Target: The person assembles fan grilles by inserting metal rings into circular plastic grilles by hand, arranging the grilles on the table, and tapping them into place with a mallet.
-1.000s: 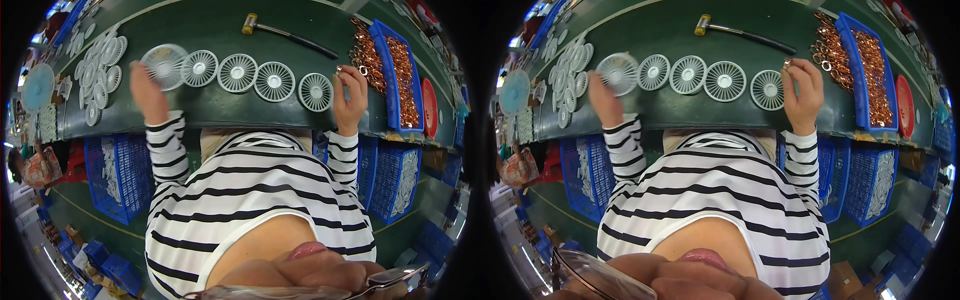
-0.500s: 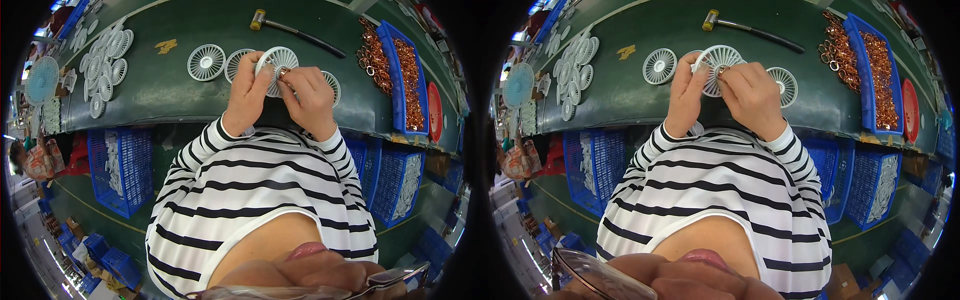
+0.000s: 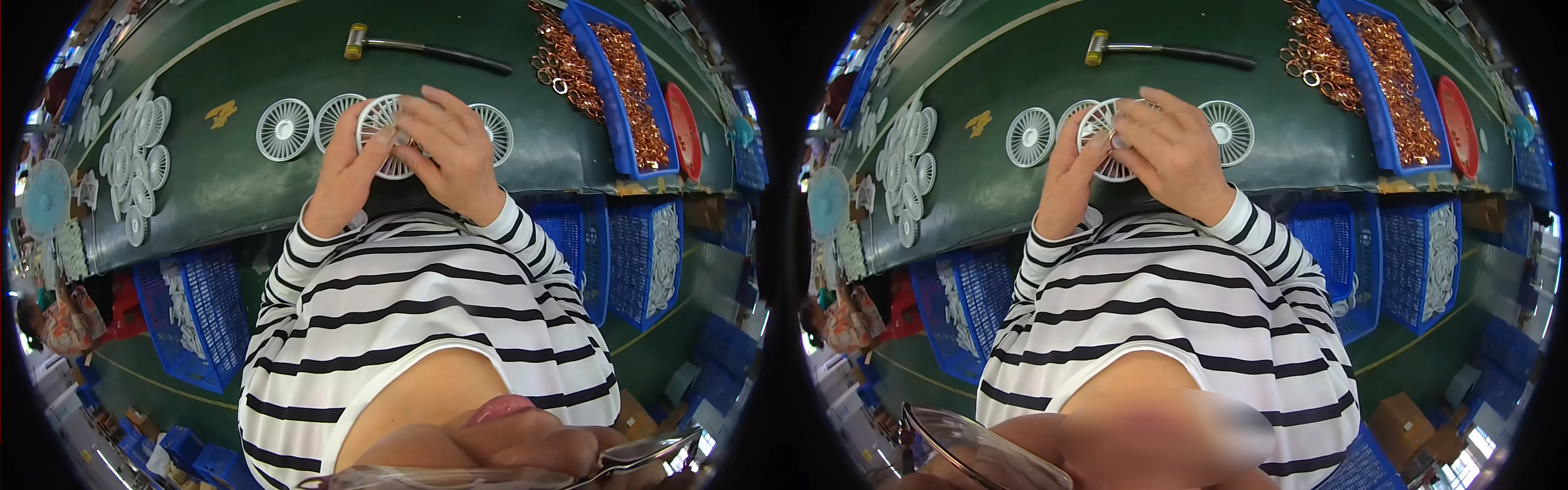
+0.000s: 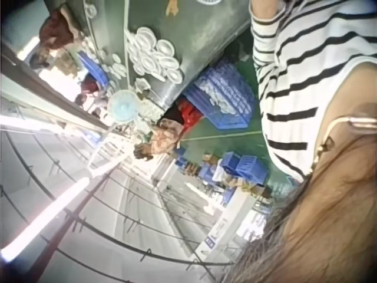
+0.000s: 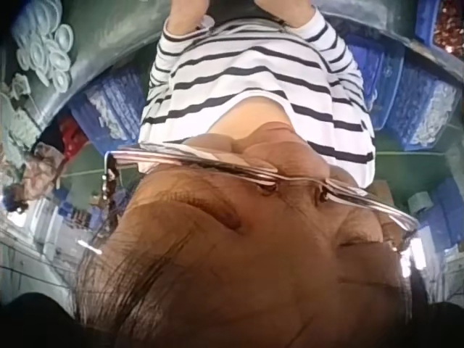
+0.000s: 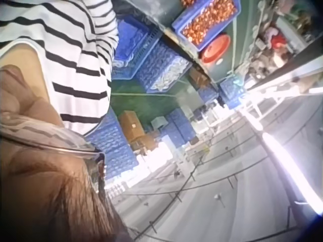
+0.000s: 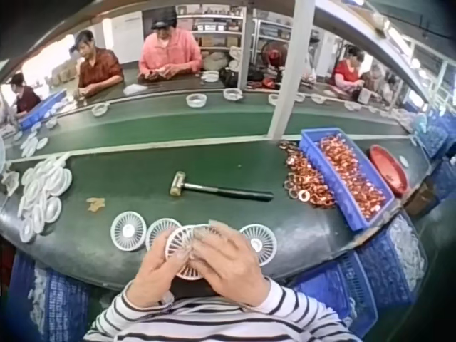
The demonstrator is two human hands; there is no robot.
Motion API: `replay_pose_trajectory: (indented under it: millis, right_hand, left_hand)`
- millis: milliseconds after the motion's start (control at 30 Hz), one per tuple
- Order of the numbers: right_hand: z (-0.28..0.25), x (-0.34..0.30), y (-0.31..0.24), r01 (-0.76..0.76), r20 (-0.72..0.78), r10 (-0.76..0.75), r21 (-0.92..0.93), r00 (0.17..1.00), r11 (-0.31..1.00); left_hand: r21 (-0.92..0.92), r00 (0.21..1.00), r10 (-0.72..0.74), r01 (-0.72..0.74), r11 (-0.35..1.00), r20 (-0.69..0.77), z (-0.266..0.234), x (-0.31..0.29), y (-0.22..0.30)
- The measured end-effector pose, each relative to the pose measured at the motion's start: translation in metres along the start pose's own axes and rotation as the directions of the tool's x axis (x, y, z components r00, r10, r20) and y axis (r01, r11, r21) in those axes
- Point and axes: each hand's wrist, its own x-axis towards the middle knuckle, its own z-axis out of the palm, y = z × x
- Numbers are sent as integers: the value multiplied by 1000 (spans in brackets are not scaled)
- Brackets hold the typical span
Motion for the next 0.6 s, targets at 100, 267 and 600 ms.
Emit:
replay_pose_trajectory:
  millis: [100, 267, 600]
  right_hand:
    - [-17, 5, 2, 141, 180, -145, 36, 973, 989]
    - [-33, 7, 0, 151, 344, -213, 199, 914, 968]
    - [-28, -1, 8, -242, 523, -184, 641, 832, 728]
  left_hand:
    - [-219, 969, -191, 223, 950, 156, -7, -7, 13]
    - [-228, 924, -237, 311, 923, 300, -9, -16, 15]
    - [-122, 923, -101, 157, 980, 372, -3, -25, 5]
